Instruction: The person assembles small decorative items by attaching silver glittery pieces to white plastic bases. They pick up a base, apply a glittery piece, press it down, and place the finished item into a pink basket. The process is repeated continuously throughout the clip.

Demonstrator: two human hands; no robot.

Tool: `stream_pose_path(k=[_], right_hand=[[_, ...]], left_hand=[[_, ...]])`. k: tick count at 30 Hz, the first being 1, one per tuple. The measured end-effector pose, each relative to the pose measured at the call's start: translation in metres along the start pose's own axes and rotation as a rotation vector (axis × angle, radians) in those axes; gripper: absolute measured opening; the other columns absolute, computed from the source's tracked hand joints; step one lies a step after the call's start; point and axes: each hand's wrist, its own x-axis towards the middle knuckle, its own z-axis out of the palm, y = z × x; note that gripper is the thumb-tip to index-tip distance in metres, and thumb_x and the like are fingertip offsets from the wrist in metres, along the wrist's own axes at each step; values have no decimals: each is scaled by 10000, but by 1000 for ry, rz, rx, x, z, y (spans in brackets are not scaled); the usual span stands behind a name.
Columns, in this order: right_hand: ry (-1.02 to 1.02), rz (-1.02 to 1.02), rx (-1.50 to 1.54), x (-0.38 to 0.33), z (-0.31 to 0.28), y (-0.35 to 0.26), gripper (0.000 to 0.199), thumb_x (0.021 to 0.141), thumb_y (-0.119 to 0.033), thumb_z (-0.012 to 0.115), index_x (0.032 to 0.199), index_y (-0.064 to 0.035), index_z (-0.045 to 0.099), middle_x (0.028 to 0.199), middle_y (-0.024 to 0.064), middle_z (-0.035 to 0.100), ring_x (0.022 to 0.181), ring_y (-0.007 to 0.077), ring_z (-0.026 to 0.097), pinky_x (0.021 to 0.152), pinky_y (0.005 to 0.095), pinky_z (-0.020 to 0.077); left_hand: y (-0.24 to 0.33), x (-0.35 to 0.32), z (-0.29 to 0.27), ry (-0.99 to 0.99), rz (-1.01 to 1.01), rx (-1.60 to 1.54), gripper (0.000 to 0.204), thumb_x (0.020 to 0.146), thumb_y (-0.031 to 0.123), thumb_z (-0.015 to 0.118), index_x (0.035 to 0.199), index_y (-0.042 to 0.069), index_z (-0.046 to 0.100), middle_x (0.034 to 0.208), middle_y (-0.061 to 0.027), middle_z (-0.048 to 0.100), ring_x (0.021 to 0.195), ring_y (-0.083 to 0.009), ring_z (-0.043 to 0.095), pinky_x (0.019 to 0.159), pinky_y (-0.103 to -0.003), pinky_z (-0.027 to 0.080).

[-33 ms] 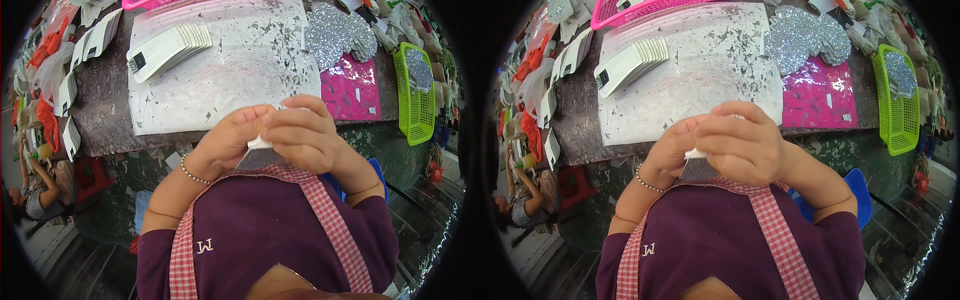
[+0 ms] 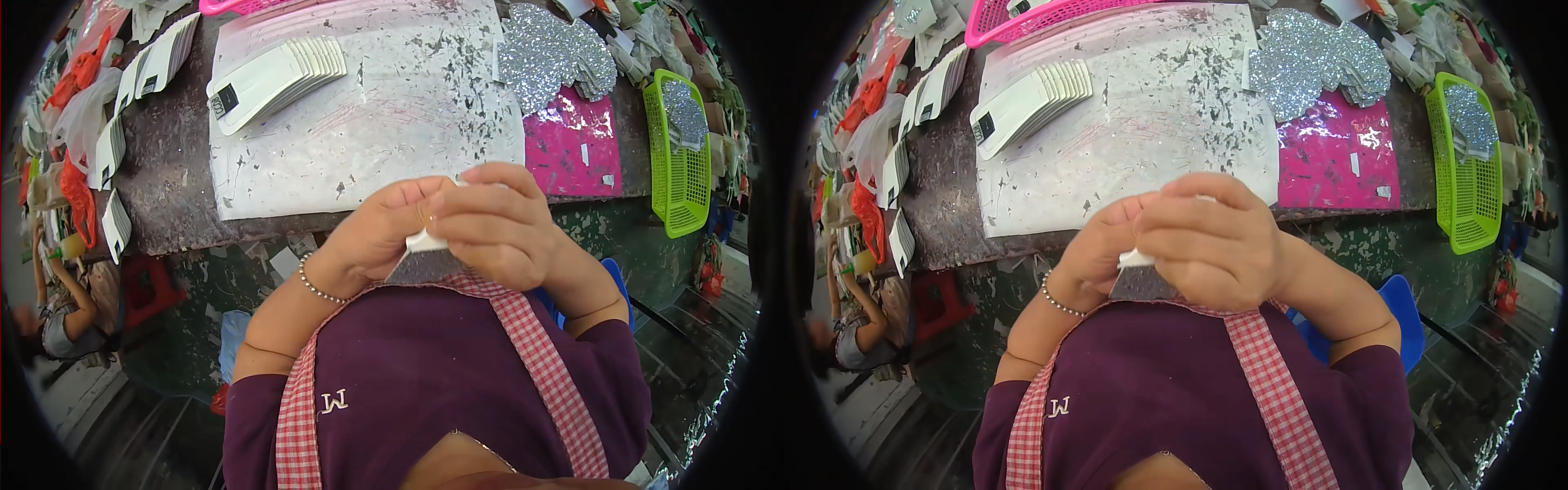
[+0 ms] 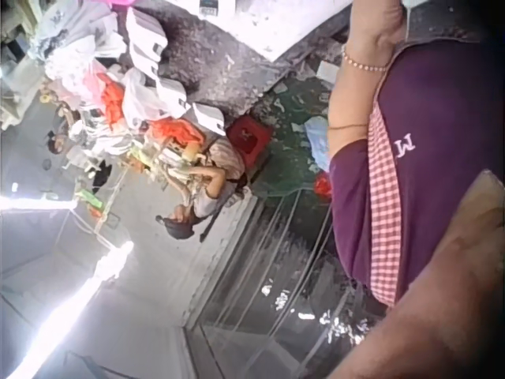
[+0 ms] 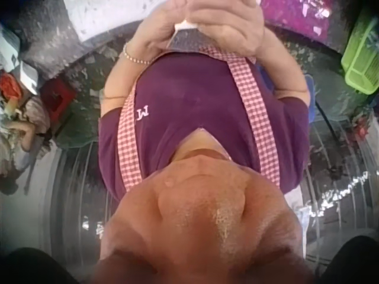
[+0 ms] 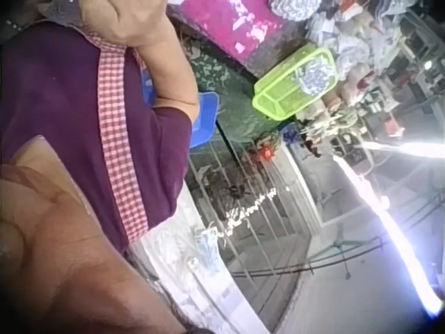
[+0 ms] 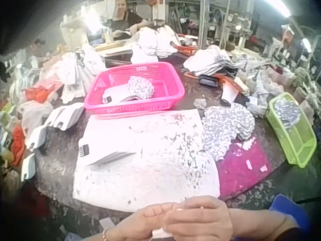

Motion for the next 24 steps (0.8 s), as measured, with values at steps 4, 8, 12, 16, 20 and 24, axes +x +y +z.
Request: stream_pose_path(k=[4,8,12,16,20,24], right_hand=[[-3,-39,94,-4,-1,-11,312,758,38,743,979,-64,549,1040,107,735,965,267,727,860,408,549],[148,-113,93,-3,10,-14,196,732,24,687,761,-67,516,902,100,714,806,231,720,729,333,559],[148,-134,33,-8,8,-12,159,734,-20,699,794,-78,563,917,97,721,790,229,713,709,334,548],[23,70,-42,-11,1,-3,125,765,-83,713,833,-82,608,964,94,730,758,218,697,664,346,528],[-128,445,182,-3,-8,4,208,771,17,786,903,-49,640,912,104,708,727,251,679,646,343,541],[-68,540,227,-4,0,10,283,773,40,800,1013,-32,669,1031,135,697,865,240,693,717,320,559]], left_hand=[[-11,-8,4,-67,-67,-107,259,1025,261,631,1164,45,601,1022,19,644,902,-42,625,797,-209,551],[-32,-11,-4,-83,-114,-159,260,1022,263,636,1182,66,582,1020,32,626,902,-28,617,785,-193,542],[-35,-8,-4,-87,-105,-249,255,1033,268,615,1179,61,579,1027,13,633,886,-41,626,755,-212,549],[-23,-5,-14,-8,-48,-116,275,1066,288,524,1158,38,593,1036,-25,646,890,-93,640,779,-253,551],[-5,-2,-20,447,702,683,310,1044,273,557,1181,5,631,1059,-56,688,979,-139,645,859,-318,511],[16,-21,-4,291,649,1573,248,921,164,731,1124,27,688,989,-66,712,900,-128,656,815,-311,521]])
